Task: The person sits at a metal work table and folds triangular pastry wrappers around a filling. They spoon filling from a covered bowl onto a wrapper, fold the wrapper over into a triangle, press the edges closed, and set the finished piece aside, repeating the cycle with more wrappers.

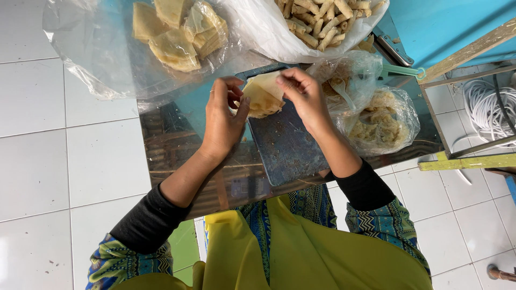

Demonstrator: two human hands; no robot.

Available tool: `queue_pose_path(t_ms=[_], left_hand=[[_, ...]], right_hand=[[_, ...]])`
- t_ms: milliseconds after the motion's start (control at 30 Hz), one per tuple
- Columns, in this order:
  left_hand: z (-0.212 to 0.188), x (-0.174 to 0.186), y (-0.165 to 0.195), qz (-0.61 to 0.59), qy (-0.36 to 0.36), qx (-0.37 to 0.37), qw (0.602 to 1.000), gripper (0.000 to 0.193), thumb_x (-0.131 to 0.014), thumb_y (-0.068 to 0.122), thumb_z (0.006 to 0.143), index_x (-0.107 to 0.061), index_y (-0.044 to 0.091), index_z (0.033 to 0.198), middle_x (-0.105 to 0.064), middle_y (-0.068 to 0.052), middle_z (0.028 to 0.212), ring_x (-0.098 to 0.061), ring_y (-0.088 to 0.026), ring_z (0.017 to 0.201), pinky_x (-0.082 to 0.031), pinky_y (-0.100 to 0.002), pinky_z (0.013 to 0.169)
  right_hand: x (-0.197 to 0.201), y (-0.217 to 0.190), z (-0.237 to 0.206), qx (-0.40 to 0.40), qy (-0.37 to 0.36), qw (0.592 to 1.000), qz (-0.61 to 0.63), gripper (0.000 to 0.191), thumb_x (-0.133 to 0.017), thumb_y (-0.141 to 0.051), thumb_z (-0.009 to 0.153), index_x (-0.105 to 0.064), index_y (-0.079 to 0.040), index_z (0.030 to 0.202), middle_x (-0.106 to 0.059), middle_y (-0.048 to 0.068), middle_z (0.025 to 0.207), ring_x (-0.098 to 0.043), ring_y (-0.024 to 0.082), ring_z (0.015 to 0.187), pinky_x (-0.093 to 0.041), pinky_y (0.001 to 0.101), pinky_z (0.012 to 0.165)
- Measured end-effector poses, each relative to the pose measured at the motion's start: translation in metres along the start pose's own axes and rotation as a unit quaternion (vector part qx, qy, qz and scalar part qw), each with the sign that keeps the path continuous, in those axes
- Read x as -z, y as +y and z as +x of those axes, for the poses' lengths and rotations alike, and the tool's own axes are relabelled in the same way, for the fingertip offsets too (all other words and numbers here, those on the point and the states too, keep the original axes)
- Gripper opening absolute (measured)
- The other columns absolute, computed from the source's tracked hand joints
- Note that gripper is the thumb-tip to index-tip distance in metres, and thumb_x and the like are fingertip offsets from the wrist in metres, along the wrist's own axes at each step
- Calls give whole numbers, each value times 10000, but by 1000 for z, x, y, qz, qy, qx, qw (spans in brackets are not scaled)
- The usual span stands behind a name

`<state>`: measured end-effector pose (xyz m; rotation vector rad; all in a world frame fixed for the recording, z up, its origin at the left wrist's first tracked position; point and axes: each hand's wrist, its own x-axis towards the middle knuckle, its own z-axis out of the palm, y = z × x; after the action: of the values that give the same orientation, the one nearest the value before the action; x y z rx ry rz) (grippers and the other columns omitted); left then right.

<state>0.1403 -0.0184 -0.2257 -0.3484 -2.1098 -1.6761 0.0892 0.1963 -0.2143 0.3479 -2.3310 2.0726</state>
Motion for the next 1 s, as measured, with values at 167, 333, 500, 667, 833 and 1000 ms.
queue_pose_path(t_ms=[167,333,500,667,833,1000], left_hand=[[-2,1,4,101,-37,-34,994,245,-643,-57,956,-684,81,1154,-579,-117,1128,-623,-261,904,-531,-370,782],[1,7,19,260,-11,-130,957,262,-716,51,916,-704,141,1162,-603,-94,1147,-552,-308,1010,-444,-422,881],[-13,9,39,210,-21,-149,966,291,-731,82,920,-681,129,1203,-600,-100,1142,-545,-308,976,-447,-436,866],[-41,-11,48,169,-146,-144,964,174,-735,189,950,-661,136,1099,-607,-62,1042,-591,-292,988,-465,-430,829],[-55,-26,42,226,-192,-111,948,261,-714,296,925,-604,77,1014,-583,-87,974,-578,-307,955,-462,-434,804],[-60,-29,36,266,-193,-114,938,258,-705,307,901,-594,79,947,-564,-107,958,-559,-307,942,-460,-433,824]], right_hand=[[8,-9,7,-74,91,978,171,119,-684,-179,1010,-669,-74,1064,-703,23,948,-718,137,865,-627,319,799],[34,-28,-30,83,153,983,-54,110,-630,-103,1097,-659,-21,1164,-696,65,976,-650,159,876,-555,316,795],[42,-32,-128,253,-28,832,-493,247,-682,5,968,-694,-36,1212,-754,111,1117,-737,255,993,-620,395,809],[26,-33,-164,269,-136,819,-489,642,-772,-243,882,-506,51,1387,-596,209,1391,-628,403,1277,-564,445,1001],[26,-30,-166,263,-110,837,-466,595,-727,-165,947,-452,51,1428,-607,235,1383,-622,392,1279,-552,441,1024],[52,-24,-157,218,10,907,-361,322,-632,-19,1027,-549,18,1336,-682,201,1315,-707,296,1208,-593,384,977]])
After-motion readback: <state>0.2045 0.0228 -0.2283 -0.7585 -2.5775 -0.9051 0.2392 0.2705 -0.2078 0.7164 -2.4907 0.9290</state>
